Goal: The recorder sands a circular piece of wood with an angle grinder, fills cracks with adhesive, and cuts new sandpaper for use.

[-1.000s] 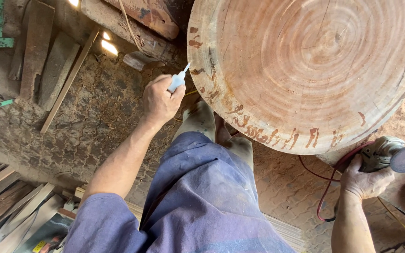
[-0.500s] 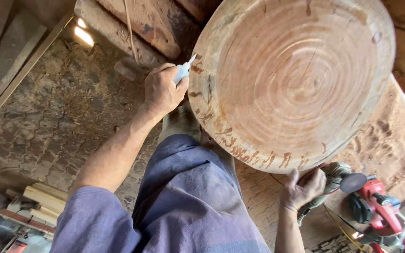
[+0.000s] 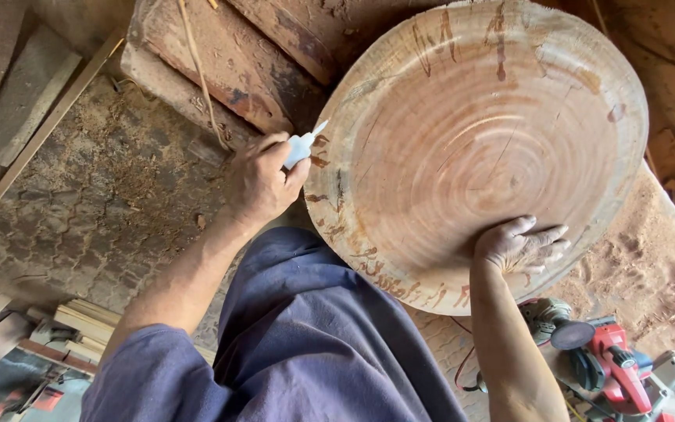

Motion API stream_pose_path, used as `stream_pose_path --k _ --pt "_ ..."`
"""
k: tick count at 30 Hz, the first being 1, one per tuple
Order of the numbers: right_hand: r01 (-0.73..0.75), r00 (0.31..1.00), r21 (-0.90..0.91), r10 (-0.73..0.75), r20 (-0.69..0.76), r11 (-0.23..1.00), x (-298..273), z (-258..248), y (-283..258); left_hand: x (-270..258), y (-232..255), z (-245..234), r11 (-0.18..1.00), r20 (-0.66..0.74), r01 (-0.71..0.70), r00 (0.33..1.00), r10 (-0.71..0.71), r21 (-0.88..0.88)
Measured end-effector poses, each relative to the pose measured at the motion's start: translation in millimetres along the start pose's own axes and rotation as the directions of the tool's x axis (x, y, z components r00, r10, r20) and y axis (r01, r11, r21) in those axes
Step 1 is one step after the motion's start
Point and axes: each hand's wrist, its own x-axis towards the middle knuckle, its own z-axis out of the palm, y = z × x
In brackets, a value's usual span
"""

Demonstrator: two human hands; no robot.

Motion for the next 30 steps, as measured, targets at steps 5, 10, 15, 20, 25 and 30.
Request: stream_pose_path --k 5,10,15,20,25,30 --pt "-0.024 1.000 -0.039 0.024 0.012 0.999 6.0 8.7 9.0 -6.2 -9.0 4.9 0.999 -0.018 -0.005 1.000 0.006 0.054" --pt "-0.012 0.999 -0.084 0.015 0.032 0.996 9.9 14.7 20.6 -16.5 -12.3 16.7 0.997 -0.045 0.014 0.999 -0.011 0.072" --pt "-0.009 0.999 -0.087 0.011 0.032 0.996 9.9 11.3 21.2 -26.4 -0.2 45.7 0.997 0.076 0.052 0.995 -0.057 0.064" --pt "-0.011 0.999 -0.092 0.014 0.037 0.996 14.4 16.8 26.0 -22.4 25.2 36.5 0.998 0.108 0.050 0.993 -0.055 0.046" --pt "-0.026 0.999 -0.079 0.029 0.043 0.997 13.1 11.3 18.6 -24.6 15.1 38.9 0.991 0.060 0.123 0.990 -0.127 0.060" --pt "-0.007 1.000 -0.091 0.010 0.029 0.996 10.9 11.5 19.1 -23.0 28.5 48.7 0.993 0.139 0.106 0.984 -0.113 0.061"
